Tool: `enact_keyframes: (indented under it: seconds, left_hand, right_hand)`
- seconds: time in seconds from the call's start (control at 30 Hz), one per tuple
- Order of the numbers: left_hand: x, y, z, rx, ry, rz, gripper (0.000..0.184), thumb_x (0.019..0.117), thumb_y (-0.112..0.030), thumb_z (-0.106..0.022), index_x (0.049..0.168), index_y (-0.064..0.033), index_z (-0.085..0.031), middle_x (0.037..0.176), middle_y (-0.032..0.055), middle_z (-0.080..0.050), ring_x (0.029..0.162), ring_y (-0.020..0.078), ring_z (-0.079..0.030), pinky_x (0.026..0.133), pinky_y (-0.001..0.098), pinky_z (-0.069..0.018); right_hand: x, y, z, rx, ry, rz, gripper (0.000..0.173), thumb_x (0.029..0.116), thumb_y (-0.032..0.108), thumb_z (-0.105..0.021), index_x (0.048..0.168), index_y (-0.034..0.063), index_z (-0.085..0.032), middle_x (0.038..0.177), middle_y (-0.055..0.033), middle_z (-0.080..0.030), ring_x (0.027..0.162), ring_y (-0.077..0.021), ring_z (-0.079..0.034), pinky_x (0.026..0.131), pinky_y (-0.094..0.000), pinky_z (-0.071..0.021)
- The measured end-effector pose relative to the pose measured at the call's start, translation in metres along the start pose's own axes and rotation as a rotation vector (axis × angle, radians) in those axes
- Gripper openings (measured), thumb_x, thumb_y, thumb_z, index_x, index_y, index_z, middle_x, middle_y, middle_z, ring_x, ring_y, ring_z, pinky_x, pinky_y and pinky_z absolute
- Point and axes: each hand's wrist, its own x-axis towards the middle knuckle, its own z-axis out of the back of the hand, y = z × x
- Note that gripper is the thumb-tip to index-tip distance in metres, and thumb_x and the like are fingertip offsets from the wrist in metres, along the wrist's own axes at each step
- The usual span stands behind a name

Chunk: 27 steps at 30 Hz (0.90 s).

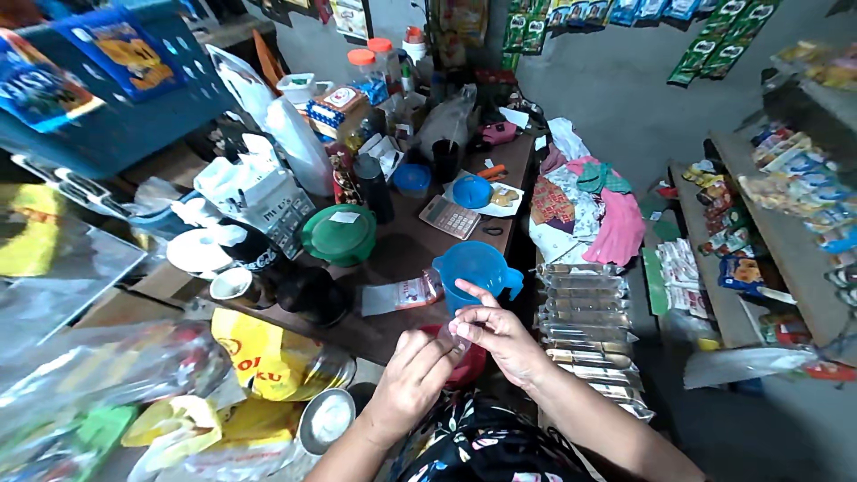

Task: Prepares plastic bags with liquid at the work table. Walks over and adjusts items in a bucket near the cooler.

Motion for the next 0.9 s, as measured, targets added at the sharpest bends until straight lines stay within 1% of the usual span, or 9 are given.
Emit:
enact_keyframes:
  seconds: [0.07, 0.17, 0.23, 0.33, 0.43, 0.53, 0.6, 0.67, 0.9]
  left_hand:
    - [0.0, -0.002, 0.0, -0.01, -0.001, 0.019, 0.014, 0.1004, -0.003, -0.055, 0.099, -0.0081, -0.068, 0.095, 0.0075, -0.068, 0.088, 0.0215, -0.059, 0.083, 0.0314, -0.0456]
    - [0.008, -0.004, 0.005, -0.092, -0.02, 0.15, 0.012, 0.1014, -0.01, -0.059, 0.095, -0.0089, -0.068, 0.091, 0.0065, -0.069, 0.091, 0.0181, -0.063, 0.087, 0.029, -0.0482]
    - [0.016, -0.004, 0.01, -0.166, -0.025, 0.253, 0.011, 0.0982, -0.011, -0.063, 0.093, -0.0072, -0.072, 0.09, 0.0067, -0.071, 0.092, 0.0152, -0.064, 0.088, 0.0254, -0.0483]
    - [0.021, -0.007, 0.013, -0.248, -0.007, 0.403, 0.011, 0.0944, -0.013, -0.067, 0.092, -0.0056, -0.075, 0.091, 0.0043, -0.073, 0.09, 0.0081, -0.066, 0.085, 0.0197, -0.0521]
    - [0.02, -0.009, 0.013, -0.29, 0.018, 0.499, 0.012, 0.0931, -0.016, -0.068, 0.093, -0.0064, -0.075, 0.091, 0.0015, -0.073, 0.086, 0.0038, -0.065, 0.079, 0.0177, -0.0535]
    - [0.017, -0.008, 0.014, -0.319, 0.025, 0.522, 0.013, 0.093, -0.016, -0.068, 0.094, -0.0059, -0.075, 0.092, 0.002, -0.073, 0.085, 0.0037, -0.066, 0.078, 0.018, -0.0549]
    - [0.015, -0.007, 0.013, -0.331, 0.022, 0.527, 0.013, 0.0927, -0.016, -0.068, 0.095, -0.0055, -0.075, 0.093, 0.0024, -0.073, 0.084, 0.0035, -0.066, 0.077, 0.0178, -0.055]
    - [0.011, -0.004, 0.013, -0.347, 0.02, 0.535, 0.014, 0.0939, -0.017, -0.068, 0.095, -0.0053, -0.074, 0.093, 0.0019, -0.073, 0.085, 0.0031, -0.066, 0.078, 0.0176, -0.0553]
    - [0.0, -0.001, 0.009, -0.357, 0.023, 0.571, 0.015, 0.0929, -0.019, -0.068, 0.095, -0.0059, -0.074, 0.091, 0.0005, -0.073, 0.086, 0.0025, -0.067, 0.081, 0.018, -0.0556]
  right_hand:
    - [-0.001, -0.004, -0.002, -0.083, -0.014, 0.087, 0.013, 0.0944, 0.011, -0.068, 0.094, 0.0002, -0.075, 0.152, -0.0181, -0.042, 0.122, -0.0093, -0.057, 0.097, -0.0213, -0.0517]
    - [-0.003, -0.013, 0.0, -0.304, -0.054, 0.337, 0.017, 0.0964, 0.015, -0.068, 0.098, 0.0016, -0.078, 0.138, -0.0195, -0.054, 0.111, -0.0067, -0.061, 0.094, -0.0191, -0.0524]
    - [-0.004, -0.013, 0.0, -0.38, -0.067, 0.441, 0.016, 0.096, 0.013, -0.068, 0.101, 0.0028, -0.079, 0.122, -0.0148, -0.062, 0.107, -0.0072, -0.062, 0.094, -0.0193, -0.0532]
    - [-0.005, -0.009, 0.0, -0.526, -0.075, 0.505, 0.013, 0.0914, 0.009, -0.07, 0.099, 0.0055, -0.08, 0.104, -0.007, -0.07, 0.104, -0.0125, -0.062, 0.093, -0.0272, -0.0508]
    - [-0.006, -0.004, -0.002, -0.665, -0.072, 0.508, 0.014, 0.0852, 0.009, -0.073, 0.097, 0.0049, -0.079, 0.099, -0.0071, -0.072, 0.099, -0.0158, -0.065, 0.09, -0.0302, -0.0522]
    - [-0.003, -0.006, -0.009, -0.819, -0.127, 0.592, 0.015, 0.0791, 0.014, -0.074, 0.092, 0.0059, -0.076, 0.092, -0.0079, -0.071, 0.091, -0.0186, -0.066, 0.082, -0.0321, -0.0537]
    - [0.001, -0.009, -0.012, -0.898, -0.152, 0.667, 0.013, 0.0793, 0.016, -0.073, 0.088, 0.0065, -0.073, 0.088, -0.0078, -0.069, 0.087, -0.0205, -0.066, 0.076, -0.033, -0.054]
    - [0.003, -0.011, -0.011, -0.917, -0.143, 0.689, 0.012, 0.0811, 0.017, -0.072, 0.086, 0.0066, -0.072, 0.085, -0.0077, -0.068, 0.084, -0.0202, -0.066, 0.074, -0.0316, -0.0542]
    - [0.002, -0.006, -0.005, -0.792, -0.06, 0.543, 0.011, 0.084, 0.016, -0.072, 0.088, 0.0056, -0.072, 0.087, -0.0072, -0.07, 0.083, -0.0129, -0.067, 0.074, -0.0254, -0.0561]
